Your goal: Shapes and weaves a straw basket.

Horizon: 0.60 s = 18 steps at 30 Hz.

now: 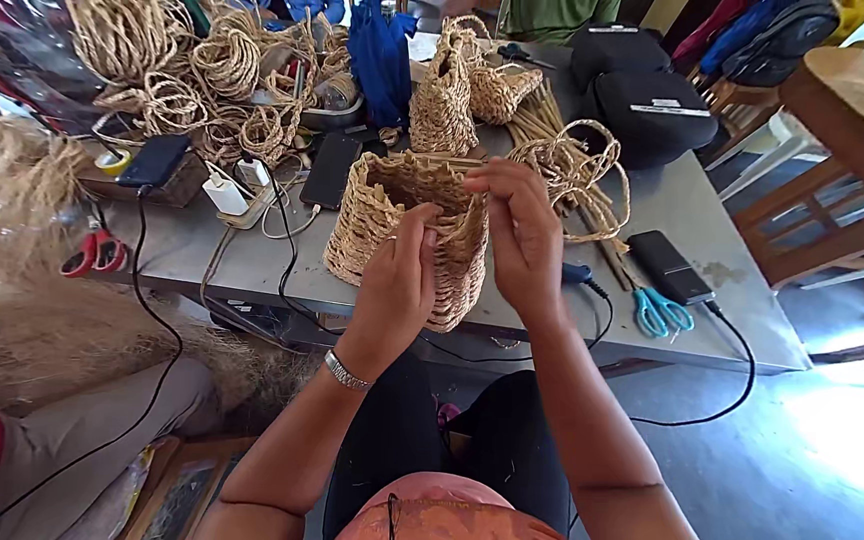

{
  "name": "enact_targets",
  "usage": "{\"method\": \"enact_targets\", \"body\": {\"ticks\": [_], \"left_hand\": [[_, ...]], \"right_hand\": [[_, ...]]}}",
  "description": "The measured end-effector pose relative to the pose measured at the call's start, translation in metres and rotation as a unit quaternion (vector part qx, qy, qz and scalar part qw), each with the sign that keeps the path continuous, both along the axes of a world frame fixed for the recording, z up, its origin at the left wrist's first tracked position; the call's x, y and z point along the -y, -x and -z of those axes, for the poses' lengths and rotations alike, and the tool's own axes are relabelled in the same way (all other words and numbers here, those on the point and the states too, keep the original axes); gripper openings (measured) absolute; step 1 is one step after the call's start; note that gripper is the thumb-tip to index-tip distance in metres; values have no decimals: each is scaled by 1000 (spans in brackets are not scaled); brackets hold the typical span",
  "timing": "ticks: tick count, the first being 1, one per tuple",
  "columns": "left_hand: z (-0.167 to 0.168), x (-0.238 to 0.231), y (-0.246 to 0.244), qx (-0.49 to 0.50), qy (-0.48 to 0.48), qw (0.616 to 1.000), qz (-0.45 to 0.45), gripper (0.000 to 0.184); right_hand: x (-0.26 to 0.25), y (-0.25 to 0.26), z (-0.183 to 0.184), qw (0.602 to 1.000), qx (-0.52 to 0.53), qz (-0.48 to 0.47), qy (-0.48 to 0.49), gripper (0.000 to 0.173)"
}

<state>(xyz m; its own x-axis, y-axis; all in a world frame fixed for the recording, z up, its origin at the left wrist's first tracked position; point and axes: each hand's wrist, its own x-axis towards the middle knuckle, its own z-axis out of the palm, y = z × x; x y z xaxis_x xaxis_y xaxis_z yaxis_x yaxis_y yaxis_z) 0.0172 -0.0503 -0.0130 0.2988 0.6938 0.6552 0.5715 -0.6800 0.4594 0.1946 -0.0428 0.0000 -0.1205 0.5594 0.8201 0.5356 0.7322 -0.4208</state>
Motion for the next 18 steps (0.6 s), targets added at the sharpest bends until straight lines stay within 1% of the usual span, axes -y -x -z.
{"method": "enact_targets", "body": {"ticks": [2,5,7,9,11,13,15,18], "left_hand": [[-2,-2,5,0,15,1000,25,36],[-12,-5,19,-16,58,995,83,37],[-21,-10,30,-35,70,991,108,37],[-30,-15,39,-60,44,992,107,35],[-41,-23,44,-102,-15,990,92,29],[-52,-34,43,-153,-60,982,90,26],[-63,-46,40,-193,-72,973,107,26],[-75,-62,37,-231,-46,960,153,27]], "right_hand": [[11,12,3,1000,18,1,-24,28],[11,22,14,998,31,24,-43,20],[13,24,10,998,31,33,-31,17],[15,26,5,998,33,42,-22,14],[15,27,3,998,35,50,-23,13],[12,29,4,997,26,65,-28,11],[8,31,4,996,17,80,-31,10],[7,32,3,995,11,97,-34,10]]}}
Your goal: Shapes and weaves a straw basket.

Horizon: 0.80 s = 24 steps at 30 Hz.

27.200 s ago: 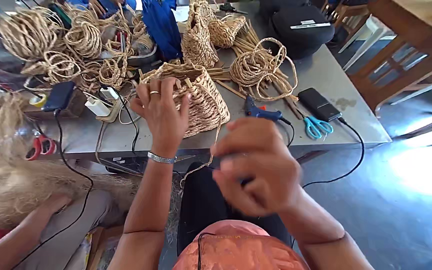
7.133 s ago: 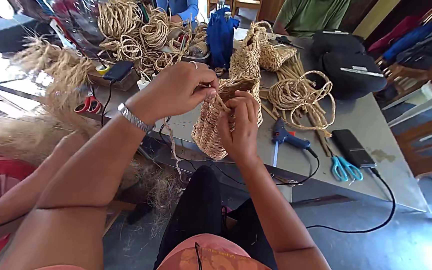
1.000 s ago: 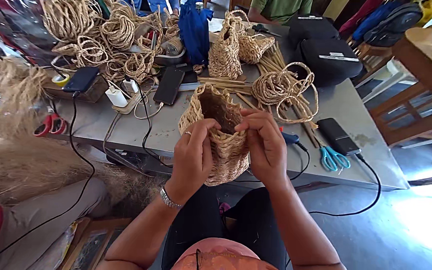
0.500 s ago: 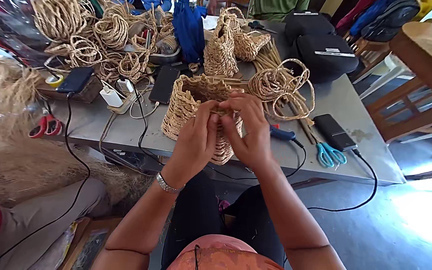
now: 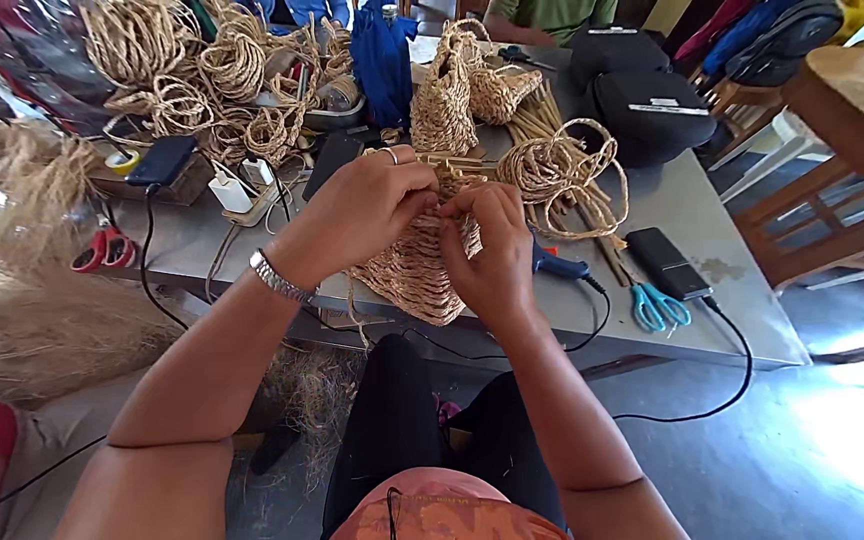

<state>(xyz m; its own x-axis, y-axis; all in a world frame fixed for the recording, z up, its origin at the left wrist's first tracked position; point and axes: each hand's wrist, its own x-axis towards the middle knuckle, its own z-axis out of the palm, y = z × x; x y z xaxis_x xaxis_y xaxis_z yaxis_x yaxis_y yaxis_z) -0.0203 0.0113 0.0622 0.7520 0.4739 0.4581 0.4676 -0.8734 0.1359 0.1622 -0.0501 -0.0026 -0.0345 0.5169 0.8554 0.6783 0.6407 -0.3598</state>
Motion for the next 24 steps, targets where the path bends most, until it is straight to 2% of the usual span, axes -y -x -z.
{"method": "enact_targets", "body": {"ticks": [2,7,13,18,24], "left_hand": [[-5,-3,-4,-17,27,999,6,26],[-13,8,-10,-42,78,994,-71,23],[10,31,-14,37,21,989,-144,20],[35,41,-13,131,23,977,-169,21],[77,54,-16,272,-16,950,-152,19]], "right_hand": [[1,0,-3,1000,4,2,3,9],[4,-1,-8,999,32,7,15,11],[5,-3,-11,998,52,3,40,13],[4,-3,-13,997,63,8,50,13],[13,0,-14,995,82,-18,50,10]]}}
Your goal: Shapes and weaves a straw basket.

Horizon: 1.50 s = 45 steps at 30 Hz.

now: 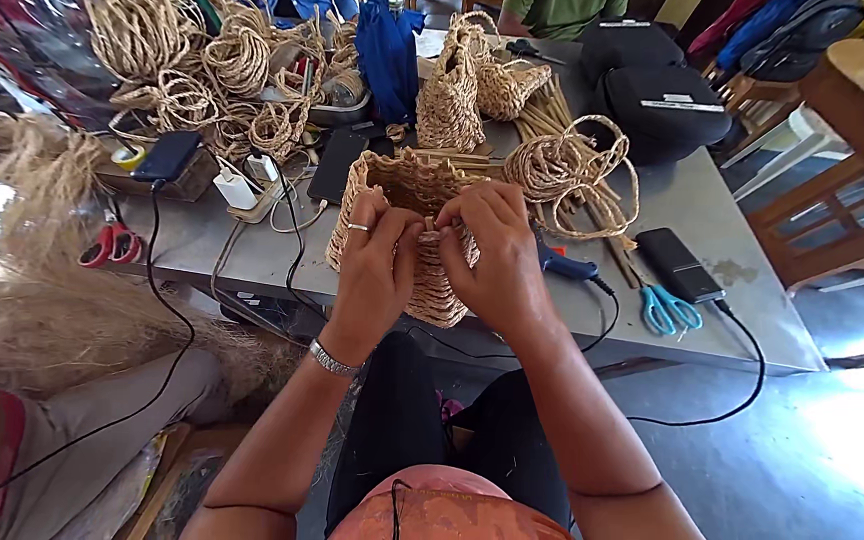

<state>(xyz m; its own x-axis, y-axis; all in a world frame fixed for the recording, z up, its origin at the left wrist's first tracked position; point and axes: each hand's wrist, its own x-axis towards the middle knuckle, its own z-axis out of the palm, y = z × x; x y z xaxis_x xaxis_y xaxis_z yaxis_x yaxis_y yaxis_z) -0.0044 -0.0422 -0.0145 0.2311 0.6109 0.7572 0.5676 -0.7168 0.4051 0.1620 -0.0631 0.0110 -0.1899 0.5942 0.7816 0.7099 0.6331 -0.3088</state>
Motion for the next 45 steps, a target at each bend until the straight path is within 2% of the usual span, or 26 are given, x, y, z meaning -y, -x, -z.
{"method": "enact_targets", "body": {"ticks": [2,6,14,18,21,25,28,31,38,42,45], "left_hand": [[5,0,1,23,-1,1000,14,20],[7,-2,5,38,22,998,55,26],[22,3,-10,105,16,994,32,22],[37,8,-13,140,-1,990,30,30],[39,12,-7,151,-9,988,17,22],[32,12,11,116,18,993,-15,17],[27,12,22,106,48,993,3,19],[22,9,30,98,78,992,20,20],[25,4,43,105,125,986,40,20],[14,-3,52,54,79,995,25,23],[-10,-19,61,-25,50,998,20,23]], "right_hand": [[0,-1,3,1000,11,-8,3,11],[1,-10,2,999,13,-38,26,28],[1,-9,-9,997,49,-13,61,17],[1,-8,-11,996,42,-6,72,12],[0,-6,-11,996,51,6,79,14],[1,-2,-14,993,68,24,97,19],[1,3,-16,989,87,42,110,34],[0,8,-19,985,107,58,125,40],[3,10,-22,986,102,52,122,42],[0,7,-19,987,79,39,136,40],[0,7,-18,987,78,39,136,39]]}}
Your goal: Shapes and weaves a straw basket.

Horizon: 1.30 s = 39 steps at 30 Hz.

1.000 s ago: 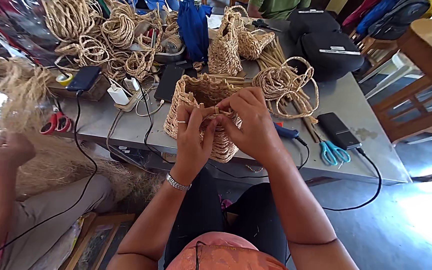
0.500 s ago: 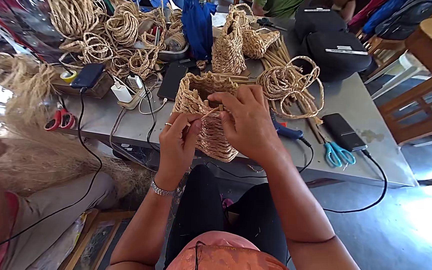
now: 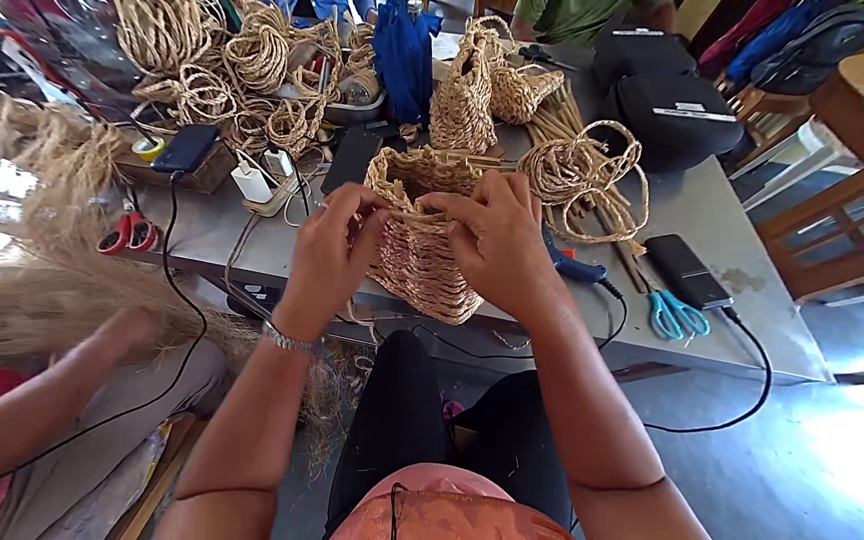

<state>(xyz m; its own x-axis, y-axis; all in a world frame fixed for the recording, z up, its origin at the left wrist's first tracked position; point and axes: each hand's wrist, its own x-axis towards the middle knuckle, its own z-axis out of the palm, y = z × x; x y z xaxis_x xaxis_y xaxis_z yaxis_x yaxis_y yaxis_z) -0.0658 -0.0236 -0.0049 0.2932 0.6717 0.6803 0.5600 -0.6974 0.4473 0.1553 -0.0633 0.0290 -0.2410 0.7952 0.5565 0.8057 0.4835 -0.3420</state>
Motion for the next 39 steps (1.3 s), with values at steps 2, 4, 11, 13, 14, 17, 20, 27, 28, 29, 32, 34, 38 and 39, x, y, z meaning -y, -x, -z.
{"method": "enact_targets", "body": {"ticks": [2,4,11,13,14,17,20,27,28,29,32,34,38,39], "left_hand": [[-18,-14,8,-60,-17,998,8,25],[-37,-25,13,-122,-43,991,34,25],[-94,-59,4,-295,-27,941,165,23],[-100,-64,3,-309,0,936,168,21],[-102,-65,3,-312,12,935,170,21],[-103,-69,4,-309,29,935,174,21],[-98,-67,10,-293,19,939,179,23],[-75,-49,24,-200,-39,964,170,22],[-72,-47,25,-181,-43,968,166,20],[-69,-46,27,-168,-45,972,159,19],[-68,-44,27,-164,-43,976,134,19],[-72,-50,22,-180,-55,973,131,21],[-90,-71,13,-257,-21,952,166,20],[-94,-75,11,-273,-5,946,175,20]], "right_hand": [[0,1,1,1000,1,5,-4,38],[0,1,3,1000,6,8,-17,38],[1,4,3,1000,10,16,-19,39],[0,4,2,1000,15,17,-17,39],[0,4,2,1000,16,18,-18,39],[-1,3,4,999,15,18,-23,39],[-2,3,7,999,11,13,-41,38],[1,5,14,997,11,21,-73,37],[0,6,15,997,15,27,-77,37],[0,8,16,996,18,31,-79,37],[2,11,15,996,35,39,-76,37],[2,11,14,995,44,45,-76,38],[2,11,14,994,56,55,-77,40],[1,11,13,994,59,55,-76,40]]}}
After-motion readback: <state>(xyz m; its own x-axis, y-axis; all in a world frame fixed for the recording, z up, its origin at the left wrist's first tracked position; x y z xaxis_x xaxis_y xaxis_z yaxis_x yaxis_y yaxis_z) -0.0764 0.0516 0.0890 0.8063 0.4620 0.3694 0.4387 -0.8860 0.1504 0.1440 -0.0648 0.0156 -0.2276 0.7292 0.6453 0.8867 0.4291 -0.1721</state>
